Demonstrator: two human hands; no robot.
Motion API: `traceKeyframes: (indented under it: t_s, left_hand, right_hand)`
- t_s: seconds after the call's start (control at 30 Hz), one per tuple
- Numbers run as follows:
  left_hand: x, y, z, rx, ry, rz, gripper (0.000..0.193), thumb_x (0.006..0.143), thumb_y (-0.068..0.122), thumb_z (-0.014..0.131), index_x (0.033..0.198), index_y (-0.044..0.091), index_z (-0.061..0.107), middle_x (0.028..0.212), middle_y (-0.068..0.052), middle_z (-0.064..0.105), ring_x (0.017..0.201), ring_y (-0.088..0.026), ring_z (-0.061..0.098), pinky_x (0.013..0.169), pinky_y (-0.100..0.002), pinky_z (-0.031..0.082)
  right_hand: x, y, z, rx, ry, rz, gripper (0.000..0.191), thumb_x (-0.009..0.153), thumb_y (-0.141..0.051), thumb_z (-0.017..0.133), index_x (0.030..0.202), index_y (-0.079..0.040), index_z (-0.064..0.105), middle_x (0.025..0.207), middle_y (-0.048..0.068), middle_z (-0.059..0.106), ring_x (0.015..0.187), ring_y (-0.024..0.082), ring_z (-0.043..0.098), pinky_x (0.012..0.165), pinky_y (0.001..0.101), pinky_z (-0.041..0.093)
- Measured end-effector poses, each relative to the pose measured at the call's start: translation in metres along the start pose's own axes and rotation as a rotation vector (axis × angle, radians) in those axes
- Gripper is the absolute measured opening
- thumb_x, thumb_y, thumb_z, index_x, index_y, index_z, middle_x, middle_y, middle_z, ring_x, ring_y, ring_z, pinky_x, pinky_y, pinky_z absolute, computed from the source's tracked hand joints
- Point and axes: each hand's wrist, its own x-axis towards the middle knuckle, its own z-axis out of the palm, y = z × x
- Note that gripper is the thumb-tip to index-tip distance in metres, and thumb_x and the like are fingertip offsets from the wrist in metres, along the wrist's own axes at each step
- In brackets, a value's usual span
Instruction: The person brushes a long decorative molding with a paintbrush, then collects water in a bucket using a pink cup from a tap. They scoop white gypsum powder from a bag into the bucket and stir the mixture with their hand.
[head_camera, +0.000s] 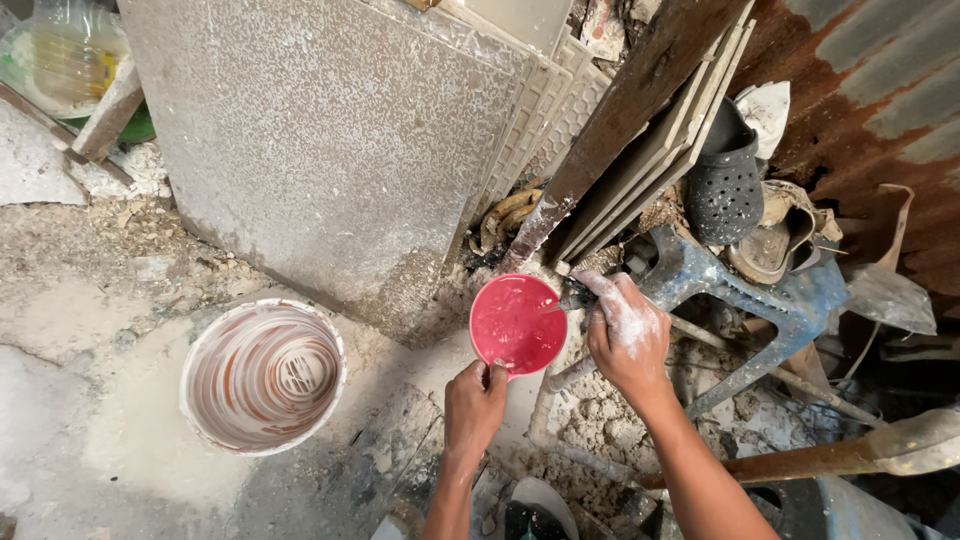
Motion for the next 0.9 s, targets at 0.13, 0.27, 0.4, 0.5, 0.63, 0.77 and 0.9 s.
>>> traceKeyframes:
  t_s: [0.13,0.27,0.4,0.5,0.63,0.77,0.9]
  left_hand:
    - [-0.001,0.002,-0.001,-0.002,0.021,0.006,0.032,0.099,0.025,0.058,0.084,-0.001,0.070,0.063,-0.011,0.067,0.052,-0.016,0.060,0.053,-0.037,0.048]
    - [-0.002,0.005,-0.002,-0.007,0.026,-0.001,0.033,0.098,0.026,0.060,0.084,-0.002,0.070,0.063,-0.012,0.067,0.052,-0.016,0.058,0.053,-0.038,0.047]
    - [0.000,0.009,-0.004,-0.020,0.032,0.017,0.032,0.098,0.024,0.059,0.084,-0.002,0.070,0.061,-0.012,0.065,0.051,-0.016,0.056,0.053,-0.038,0.045]
    - [0.003,0.010,-0.003,-0.001,0.039,0.009,0.032,0.098,0.025,0.060,0.084,-0.002,0.070,0.059,-0.012,0.064,0.050,-0.016,0.055,0.052,-0.037,0.045]
    - [0.007,0.006,0.003,-0.024,0.024,-0.004,0.031,0.098,0.025,0.059,0.085,-0.001,0.071,0.059,-0.011,0.065,0.049,-0.015,0.055,0.051,-0.038,0.044]
    - [0.007,0.002,0.005,-0.062,-0.015,-0.033,0.029,0.100,0.025,0.056,0.088,0.002,0.070,0.061,-0.009,0.064,0.049,-0.014,0.053,0.048,-0.037,0.045]
    - [0.006,0.002,-0.011,-0.036,0.199,0.223,0.026,0.097,0.020,0.061,0.086,-0.003,0.067,0.068,-0.019,0.063,0.053,-0.013,0.058,0.052,-0.038,0.046]
  right_hand:
    - [0.000,-0.002,-0.002,0.018,0.003,0.002,0.040,0.086,0.007,0.061,0.122,-0.010,0.068,0.084,0.008,0.058,0.060,0.024,0.058,0.052,0.0400,0.046]
    - [0.003,-0.005,-0.005,0.008,0.008,-0.007,0.040,0.086,0.007,0.061,0.122,-0.010,0.068,0.083,0.009,0.056,0.064,0.026,0.059,0.056,0.0412,0.047]
    - [0.009,-0.005,-0.007,0.048,-0.031,0.028,0.043,0.084,0.009,0.059,0.122,-0.009,0.068,0.086,0.008,0.061,0.063,0.024,0.061,0.055,0.0397,0.048]
    - [0.010,-0.003,-0.007,0.072,-0.046,0.044,0.043,0.084,0.009,0.058,0.121,-0.010,0.069,0.095,0.010,0.067,0.066,0.025,0.064,0.056,0.0395,0.050]
    - [0.008,0.005,-0.005,0.134,-0.033,0.064,0.038,0.086,0.011,0.056,0.114,-0.011,0.070,0.106,0.011,0.072,0.076,0.026,0.070,0.062,0.0373,0.054]
    - [-0.002,0.017,-0.005,0.415,0.020,0.033,0.029,0.088,0.013,0.048,0.108,-0.001,0.064,0.116,0.016,0.070,0.101,0.029,0.073,0.087,0.0335,0.058]
    - [-0.025,0.042,0.006,0.661,0.062,0.132,0.023,0.094,0.012,0.044,0.085,0.001,0.063,0.112,0.016,0.069,0.118,0.029,0.066,0.108,0.0366,0.050]
